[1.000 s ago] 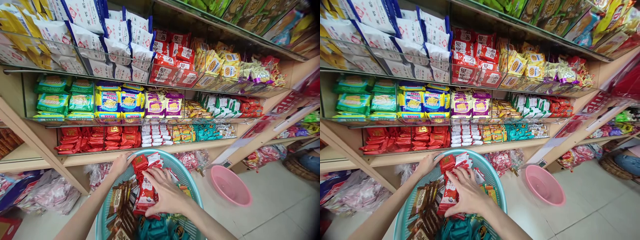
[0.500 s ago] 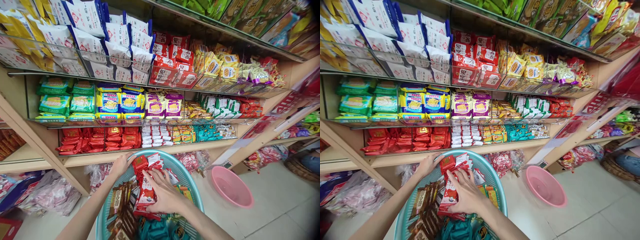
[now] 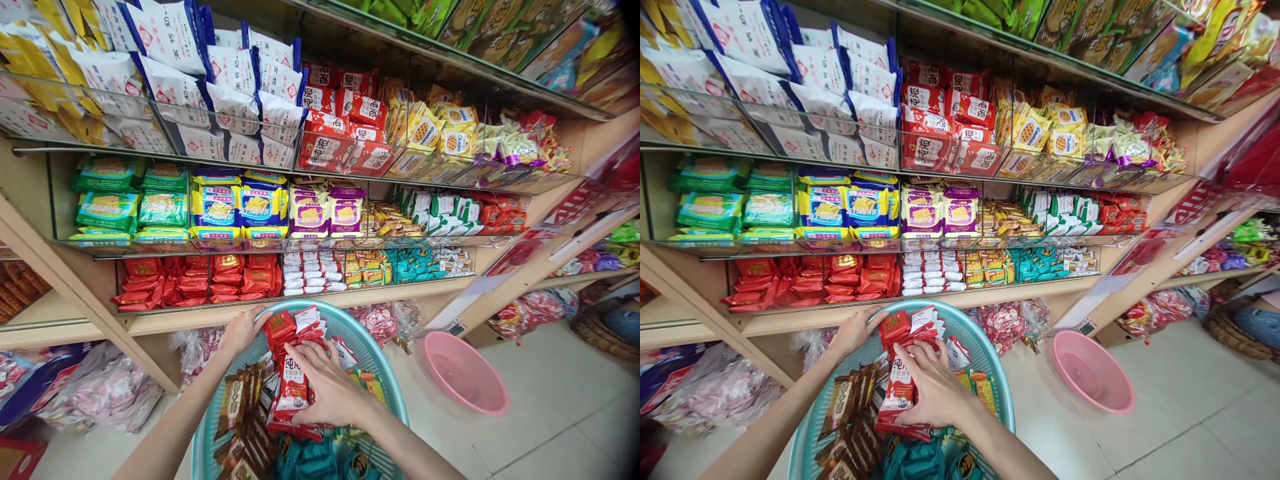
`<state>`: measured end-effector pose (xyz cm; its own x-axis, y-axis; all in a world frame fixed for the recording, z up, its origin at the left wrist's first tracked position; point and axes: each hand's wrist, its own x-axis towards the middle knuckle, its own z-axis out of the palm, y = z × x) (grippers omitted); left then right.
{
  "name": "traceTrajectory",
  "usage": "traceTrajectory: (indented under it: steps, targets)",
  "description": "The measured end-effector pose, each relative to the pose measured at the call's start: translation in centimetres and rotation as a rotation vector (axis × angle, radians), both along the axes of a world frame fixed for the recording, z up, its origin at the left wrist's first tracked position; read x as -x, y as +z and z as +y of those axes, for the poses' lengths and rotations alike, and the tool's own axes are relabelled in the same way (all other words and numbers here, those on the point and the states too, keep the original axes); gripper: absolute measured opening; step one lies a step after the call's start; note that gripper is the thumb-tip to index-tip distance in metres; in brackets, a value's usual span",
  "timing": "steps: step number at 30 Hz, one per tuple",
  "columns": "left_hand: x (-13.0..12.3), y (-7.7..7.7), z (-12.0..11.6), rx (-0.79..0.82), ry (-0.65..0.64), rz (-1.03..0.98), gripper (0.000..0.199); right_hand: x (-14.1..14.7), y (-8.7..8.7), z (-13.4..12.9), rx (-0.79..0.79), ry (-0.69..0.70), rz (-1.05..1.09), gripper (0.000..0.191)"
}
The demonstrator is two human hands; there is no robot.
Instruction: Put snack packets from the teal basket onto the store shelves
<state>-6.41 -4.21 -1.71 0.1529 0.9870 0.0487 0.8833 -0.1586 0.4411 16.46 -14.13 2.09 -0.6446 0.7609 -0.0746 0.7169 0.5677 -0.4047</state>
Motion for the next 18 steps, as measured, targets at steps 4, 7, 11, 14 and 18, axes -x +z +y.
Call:
traceTrajectory:
  steps: [4,7,11,14,18]
  targets:
    - [0.0,-0.1,0.0,0.0,-0.001,-0.008,0.049,-0.2,0.1,0.0,0.021,0.013,-0.006,0.103]
    - [0.1,-0.3,0.1,-0.011,-0.01,-0.009,0.049,-0.3,0.1,0.0,0.035,0.01,-0.003,0.102]
    - [0.1,-0.4,0.1,-0.011,-0.007,0.012,0.048,-0.3,0.2,-0.1,0.099,0.002,-0.01,0.109]
    - [0.2,-0.3,0.2,0.006,-0.001,0.0,0.045,-0.5,0.9,-0.3,0.136,-0.023,-0.017,0.116]
    - [0.4,-0.4,0.2,0.013,-0.013,-0.023,0.044,-1.9,2.1,-1.1,0.113,-0.09,0.014,0.115]
